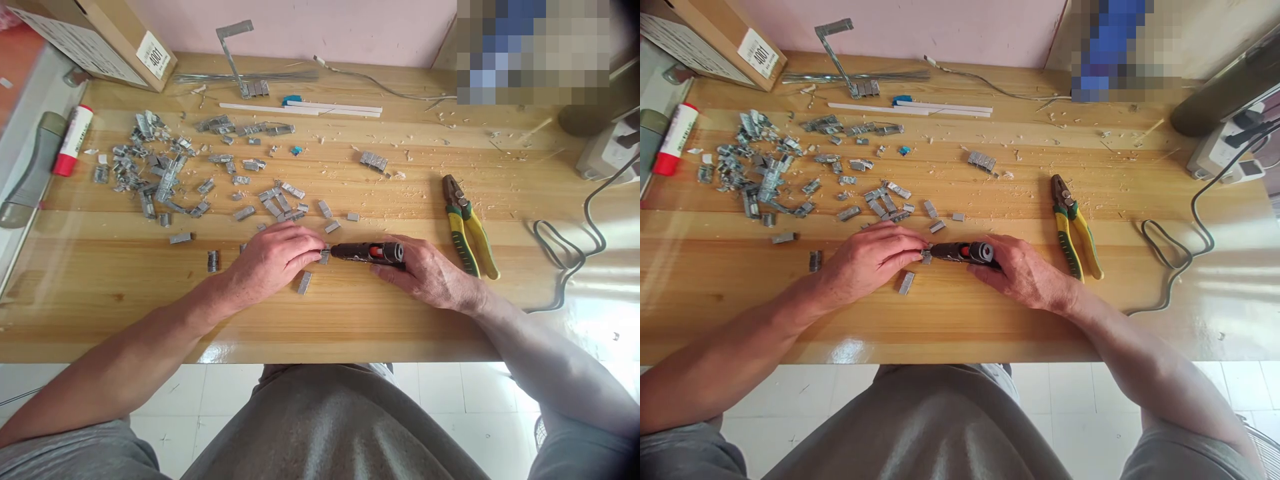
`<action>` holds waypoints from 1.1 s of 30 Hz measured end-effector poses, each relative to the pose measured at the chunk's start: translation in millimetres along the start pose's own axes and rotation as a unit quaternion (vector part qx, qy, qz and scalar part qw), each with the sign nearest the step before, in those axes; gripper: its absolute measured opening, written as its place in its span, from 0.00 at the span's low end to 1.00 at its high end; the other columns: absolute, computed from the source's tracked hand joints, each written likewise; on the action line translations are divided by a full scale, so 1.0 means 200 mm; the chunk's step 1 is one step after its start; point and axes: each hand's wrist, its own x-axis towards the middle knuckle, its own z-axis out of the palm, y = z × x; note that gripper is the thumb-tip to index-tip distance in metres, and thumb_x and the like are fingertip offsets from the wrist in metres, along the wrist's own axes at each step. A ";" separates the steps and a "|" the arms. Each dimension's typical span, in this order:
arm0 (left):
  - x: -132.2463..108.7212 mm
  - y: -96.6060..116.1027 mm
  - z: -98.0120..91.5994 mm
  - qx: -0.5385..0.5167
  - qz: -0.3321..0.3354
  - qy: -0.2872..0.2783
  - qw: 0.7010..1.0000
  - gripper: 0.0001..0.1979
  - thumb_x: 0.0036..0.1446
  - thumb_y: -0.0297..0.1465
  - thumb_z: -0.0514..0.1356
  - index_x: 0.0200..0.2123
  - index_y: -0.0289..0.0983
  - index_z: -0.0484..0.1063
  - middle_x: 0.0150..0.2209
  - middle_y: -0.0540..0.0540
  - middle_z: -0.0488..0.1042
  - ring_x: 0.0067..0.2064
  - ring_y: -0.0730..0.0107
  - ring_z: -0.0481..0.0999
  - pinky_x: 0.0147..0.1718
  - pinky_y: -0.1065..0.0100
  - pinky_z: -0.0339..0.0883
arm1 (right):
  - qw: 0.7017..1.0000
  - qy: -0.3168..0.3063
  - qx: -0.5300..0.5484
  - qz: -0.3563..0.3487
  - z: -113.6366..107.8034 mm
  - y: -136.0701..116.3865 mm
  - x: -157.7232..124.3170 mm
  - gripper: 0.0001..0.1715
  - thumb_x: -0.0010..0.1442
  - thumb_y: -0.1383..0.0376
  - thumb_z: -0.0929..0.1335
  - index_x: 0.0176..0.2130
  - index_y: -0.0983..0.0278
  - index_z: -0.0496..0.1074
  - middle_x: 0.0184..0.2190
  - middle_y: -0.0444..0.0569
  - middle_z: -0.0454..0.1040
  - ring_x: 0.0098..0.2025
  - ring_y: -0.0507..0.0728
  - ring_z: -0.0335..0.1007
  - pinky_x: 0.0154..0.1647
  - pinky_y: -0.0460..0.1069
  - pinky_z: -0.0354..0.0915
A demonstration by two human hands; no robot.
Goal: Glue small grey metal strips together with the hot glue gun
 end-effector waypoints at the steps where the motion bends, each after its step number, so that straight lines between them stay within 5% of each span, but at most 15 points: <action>1: 0.00 0.00 0.00 0.001 -0.001 -0.001 1.000 0.06 0.76 0.30 0.63 0.48 0.41 0.82 0.47 0.46 0.88 0.47 0.63 0.87 0.53 0.58 0.79 | 1.000 0.003 -0.005 -0.005 0.00 0.00 0.00 0.13 0.77 0.58 0.67 0.51 0.63 0.76 0.45 0.55 0.83 0.42 0.61 0.78 0.47 0.55 0.73; 33: 0.00 0.00 0.00 0.012 0.004 -0.006 1.000 0.05 0.75 0.29 0.64 0.50 0.38 0.80 0.48 0.44 0.88 0.48 0.62 0.87 0.54 0.57 0.79 | 0.999 0.011 -0.052 -0.001 0.03 0.02 -0.02 0.13 0.76 0.56 0.66 0.48 0.61 0.75 0.38 0.50 0.79 0.38 0.59 0.75 0.42 0.53 0.70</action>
